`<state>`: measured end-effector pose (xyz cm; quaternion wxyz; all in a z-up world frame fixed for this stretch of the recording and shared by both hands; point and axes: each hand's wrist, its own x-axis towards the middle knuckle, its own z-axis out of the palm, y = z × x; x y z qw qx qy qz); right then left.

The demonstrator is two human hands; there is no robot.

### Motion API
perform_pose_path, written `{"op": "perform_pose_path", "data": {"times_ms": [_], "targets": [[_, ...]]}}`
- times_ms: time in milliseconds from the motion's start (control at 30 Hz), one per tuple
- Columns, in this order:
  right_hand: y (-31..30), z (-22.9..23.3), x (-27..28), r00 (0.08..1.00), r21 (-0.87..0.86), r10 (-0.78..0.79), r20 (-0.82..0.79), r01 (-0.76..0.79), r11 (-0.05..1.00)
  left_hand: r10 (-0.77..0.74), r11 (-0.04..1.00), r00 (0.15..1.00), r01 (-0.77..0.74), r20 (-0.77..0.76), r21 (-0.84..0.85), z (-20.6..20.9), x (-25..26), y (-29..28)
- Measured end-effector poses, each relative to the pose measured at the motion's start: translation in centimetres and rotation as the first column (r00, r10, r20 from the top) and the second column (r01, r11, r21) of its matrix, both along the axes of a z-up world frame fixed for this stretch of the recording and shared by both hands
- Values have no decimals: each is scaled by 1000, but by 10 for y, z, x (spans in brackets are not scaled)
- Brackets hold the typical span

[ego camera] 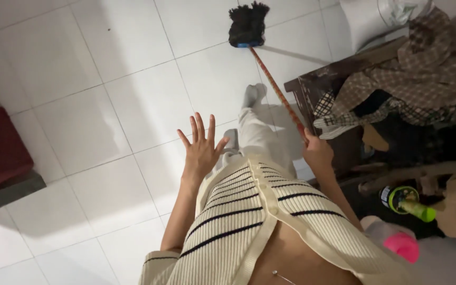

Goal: The person cleans the tiled floor using a mop, moving the tool head across the surface while holding the handle with one or both hands.

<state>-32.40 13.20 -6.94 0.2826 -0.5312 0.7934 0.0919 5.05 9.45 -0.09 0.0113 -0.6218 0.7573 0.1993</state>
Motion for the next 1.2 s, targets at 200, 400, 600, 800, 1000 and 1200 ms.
{"op": "perform_pose_path", "data": {"times_ms": [200, 400, 600, 800, 1000, 1200], "targets": [[-41, 0, 21, 998, -116, 56, 29, -53, 992, 70, 998, 997, -69, -38, 9, 10, 8, -6], [-82, -50, 25, 983, -182, 182, -38, -186, 966, 44, 999, 996, -44, -81, -1, 18, -2, 6], [-135, -70, 42, 988, -161, 155, 19, -150, 975, 78, 997, 997, -78, -15, 18, 22, 6, 35], [-151, -121, 42, 975, -187, 223, 20, -215, 958, 181, 977, 983, -175, -33, 125, 25, 19, 59], [-124, -117, 63, 977, -119, 210, 39, -204, 972, 228, 968, 973, -223, -38, 115, 25, 23, 73], [-79, -34, 90, 961, 32, 274, 44, -275, 961, 232, 969, 973, -229, -18, 87, 13, 25, 81]]}}
